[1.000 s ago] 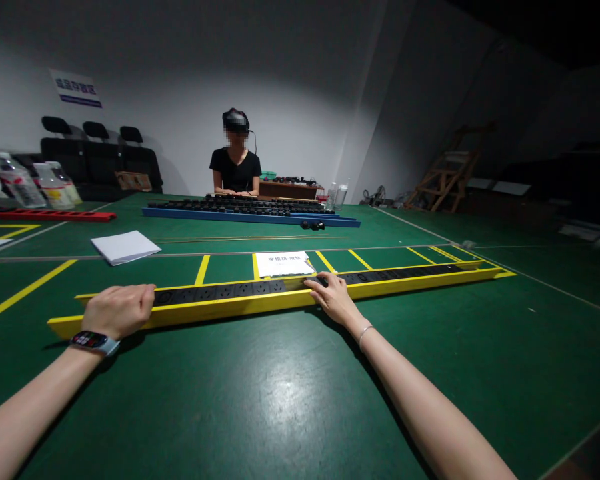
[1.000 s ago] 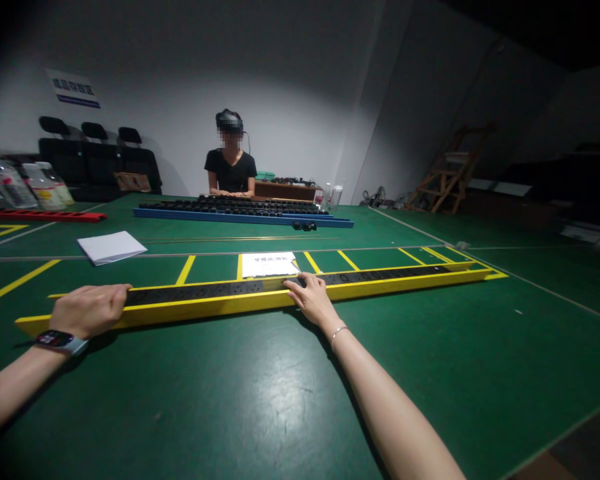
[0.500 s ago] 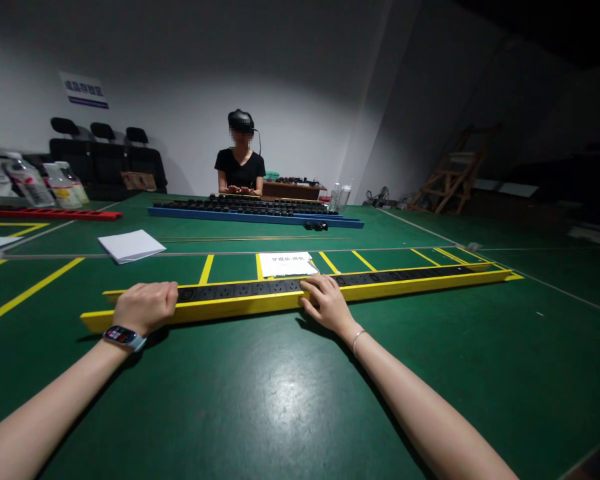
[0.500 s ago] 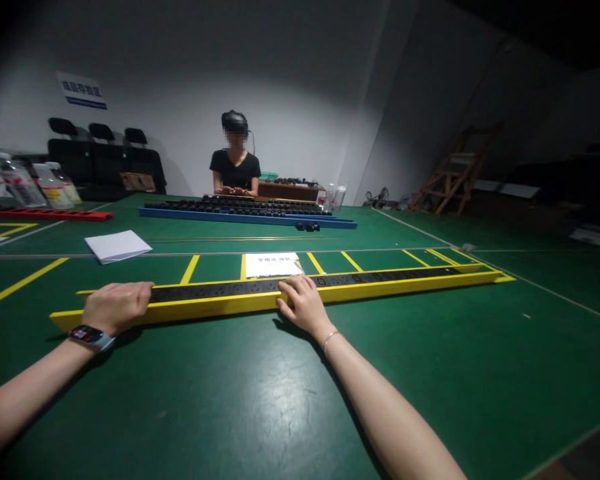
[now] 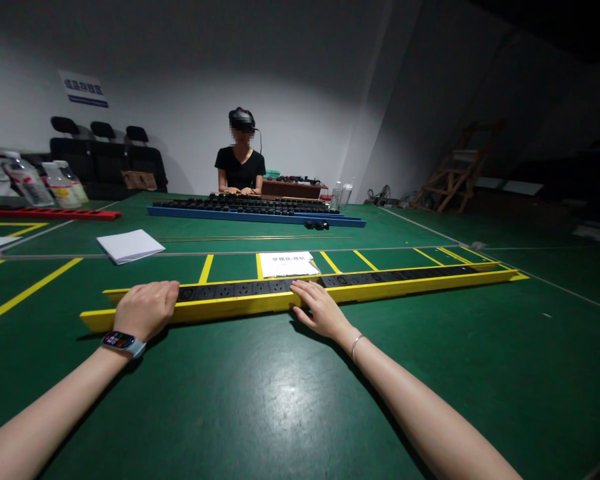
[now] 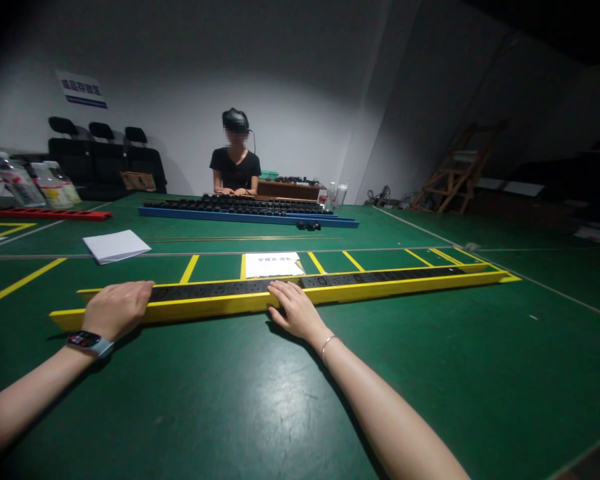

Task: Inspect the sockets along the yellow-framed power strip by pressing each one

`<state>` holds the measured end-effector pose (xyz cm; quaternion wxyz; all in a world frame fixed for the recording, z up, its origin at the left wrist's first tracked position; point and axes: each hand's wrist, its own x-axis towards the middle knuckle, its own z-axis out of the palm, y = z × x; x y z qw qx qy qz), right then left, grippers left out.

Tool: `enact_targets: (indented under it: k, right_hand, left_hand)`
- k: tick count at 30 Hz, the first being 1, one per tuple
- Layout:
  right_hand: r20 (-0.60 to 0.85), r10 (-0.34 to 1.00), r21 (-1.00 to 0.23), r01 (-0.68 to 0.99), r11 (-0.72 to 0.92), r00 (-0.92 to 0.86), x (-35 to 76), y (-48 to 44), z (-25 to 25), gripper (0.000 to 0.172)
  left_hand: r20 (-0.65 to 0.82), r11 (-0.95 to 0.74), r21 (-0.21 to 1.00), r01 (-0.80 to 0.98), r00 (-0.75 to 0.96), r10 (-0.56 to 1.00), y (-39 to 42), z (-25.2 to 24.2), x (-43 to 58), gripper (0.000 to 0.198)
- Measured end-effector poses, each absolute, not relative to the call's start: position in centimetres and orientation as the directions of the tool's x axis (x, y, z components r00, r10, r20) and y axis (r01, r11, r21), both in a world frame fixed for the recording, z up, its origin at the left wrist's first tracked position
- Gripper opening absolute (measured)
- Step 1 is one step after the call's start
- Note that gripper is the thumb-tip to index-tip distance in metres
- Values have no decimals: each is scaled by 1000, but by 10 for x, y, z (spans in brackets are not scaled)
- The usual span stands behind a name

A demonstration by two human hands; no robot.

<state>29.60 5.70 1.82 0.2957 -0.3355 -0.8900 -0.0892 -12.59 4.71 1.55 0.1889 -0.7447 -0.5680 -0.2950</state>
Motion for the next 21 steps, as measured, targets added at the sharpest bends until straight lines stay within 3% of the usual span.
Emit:
enact_targets:
  k: [5, 10, 16, 21]
  right_hand:
    - [602, 553, -71, 651, 755, -576, 294, 58, 20, 44]
    - [607, 563, -98, 651, 753, -560, 293, 58, 21, 38]
    - [621, 560, -121, 639, 759, -548, 294, 62, 19, 35]
    - [622, 549, -100, 638, 763, -559, 298, 61, 18, 38]
  left_hand:
    - [628, -171, -78, 982, 181, 757, 49, 14, -127, 45]
    - [611, -152, -135, 979, 203, 765, 48, 14, -128, 47]
    - [616, -158, -124, 980, 201, 762, 49, 14, -128, 48]
    - [626, -210, -38, 977, 187, 757, 49, 13, -129, 45]
